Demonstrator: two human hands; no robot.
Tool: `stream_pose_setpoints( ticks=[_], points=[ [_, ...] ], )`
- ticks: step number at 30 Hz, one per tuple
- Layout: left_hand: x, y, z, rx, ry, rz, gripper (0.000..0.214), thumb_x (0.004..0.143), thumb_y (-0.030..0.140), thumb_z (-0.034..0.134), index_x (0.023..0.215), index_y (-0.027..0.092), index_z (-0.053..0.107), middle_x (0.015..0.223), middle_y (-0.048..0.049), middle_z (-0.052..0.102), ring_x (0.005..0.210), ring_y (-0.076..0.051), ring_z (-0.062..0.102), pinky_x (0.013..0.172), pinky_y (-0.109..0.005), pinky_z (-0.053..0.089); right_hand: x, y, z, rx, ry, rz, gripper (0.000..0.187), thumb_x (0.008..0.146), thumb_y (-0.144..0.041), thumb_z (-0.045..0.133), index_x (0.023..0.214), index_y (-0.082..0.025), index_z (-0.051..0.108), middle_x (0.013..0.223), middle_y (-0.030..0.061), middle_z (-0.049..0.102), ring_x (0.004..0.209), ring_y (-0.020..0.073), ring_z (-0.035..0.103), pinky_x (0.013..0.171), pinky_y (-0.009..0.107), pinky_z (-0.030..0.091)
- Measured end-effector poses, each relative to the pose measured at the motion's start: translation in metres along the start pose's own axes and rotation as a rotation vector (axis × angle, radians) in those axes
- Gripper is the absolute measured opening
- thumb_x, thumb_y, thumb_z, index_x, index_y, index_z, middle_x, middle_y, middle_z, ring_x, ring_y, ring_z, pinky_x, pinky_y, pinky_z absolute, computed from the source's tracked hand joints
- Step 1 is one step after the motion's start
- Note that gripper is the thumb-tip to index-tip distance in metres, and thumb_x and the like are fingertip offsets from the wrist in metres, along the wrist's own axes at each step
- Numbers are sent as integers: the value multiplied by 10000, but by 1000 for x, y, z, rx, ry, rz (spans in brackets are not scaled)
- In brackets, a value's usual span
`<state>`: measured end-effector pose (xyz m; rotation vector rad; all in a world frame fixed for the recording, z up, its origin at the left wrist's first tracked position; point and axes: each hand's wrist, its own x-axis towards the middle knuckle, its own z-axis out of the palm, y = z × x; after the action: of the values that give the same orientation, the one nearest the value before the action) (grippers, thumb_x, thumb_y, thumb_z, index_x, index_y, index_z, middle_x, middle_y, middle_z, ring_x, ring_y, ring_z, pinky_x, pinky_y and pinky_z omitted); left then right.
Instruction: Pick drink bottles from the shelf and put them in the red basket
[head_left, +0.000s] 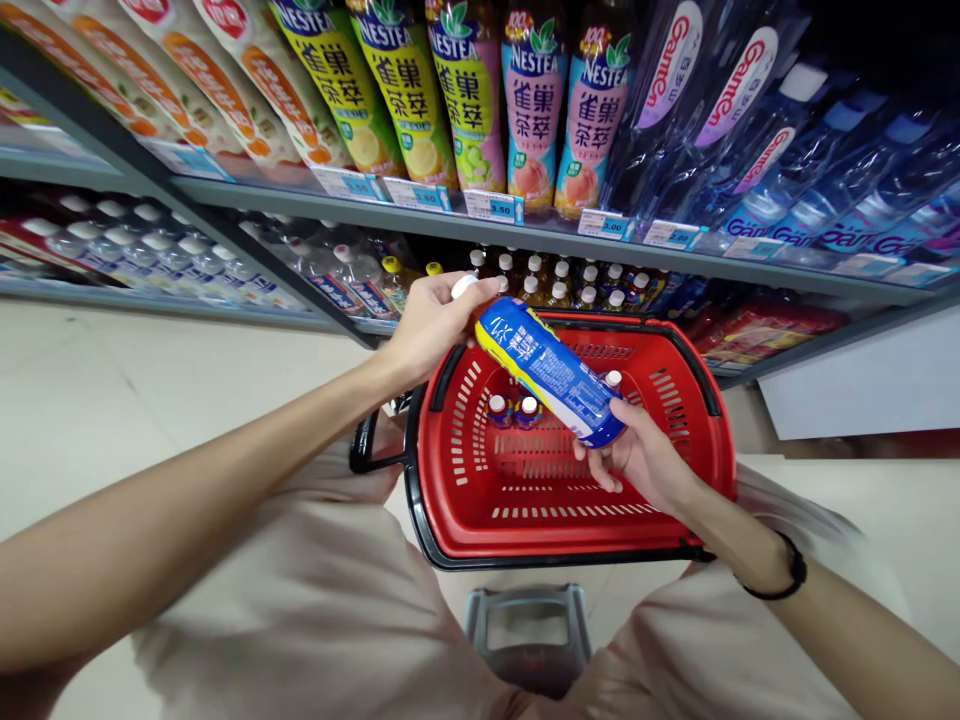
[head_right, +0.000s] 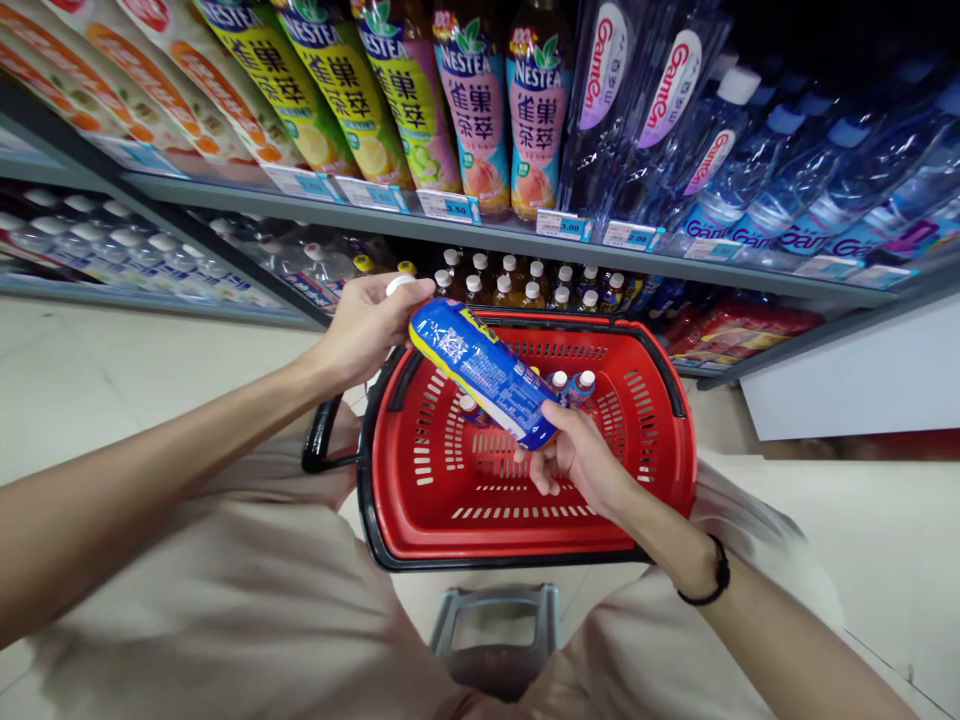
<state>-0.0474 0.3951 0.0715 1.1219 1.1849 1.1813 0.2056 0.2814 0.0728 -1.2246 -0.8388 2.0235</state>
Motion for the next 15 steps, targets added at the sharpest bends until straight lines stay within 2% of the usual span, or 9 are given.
stream_pose_setpoints(
  ticks=[5,8,11,15],
  points=[
    [-1,0,-1,10,10,-9,423,759,460,756,627,200,450,561,31,459,436,-59,393,369,-169,286,2,1,0,9,-30,84,669,861,-790,592,971,-141,710,732,85,735,416,137,578,360,225,372],
    [-1,-1,0,-10,11,-3,419,747,453,767,627,196,458,566,35,457,438,-57,398,370,-167,292,4,4,0,51,49,45,636,838,-755,675,986,-139,723,801,87,737,557,158,639,391,217,425],
    [-1,0,0,-12,31,2,389,748,430,763,628,188,483,574,29,475,450,-62,421,380,-168,312,5,6,2,75,149,-26,569,820,-675,769,1048,-157,721,865,72,737,644,160,637,412,208,447],
    [-1,0,0,-17,41,7,383,758,404,757,614,186,478,553,36,459,436,-54,394,374,-165,268,5,7,1,72,126,-14,552,865,-673,723,1083,-166,704,812,60,740,516,137,590,394,214,415]
  ],
)
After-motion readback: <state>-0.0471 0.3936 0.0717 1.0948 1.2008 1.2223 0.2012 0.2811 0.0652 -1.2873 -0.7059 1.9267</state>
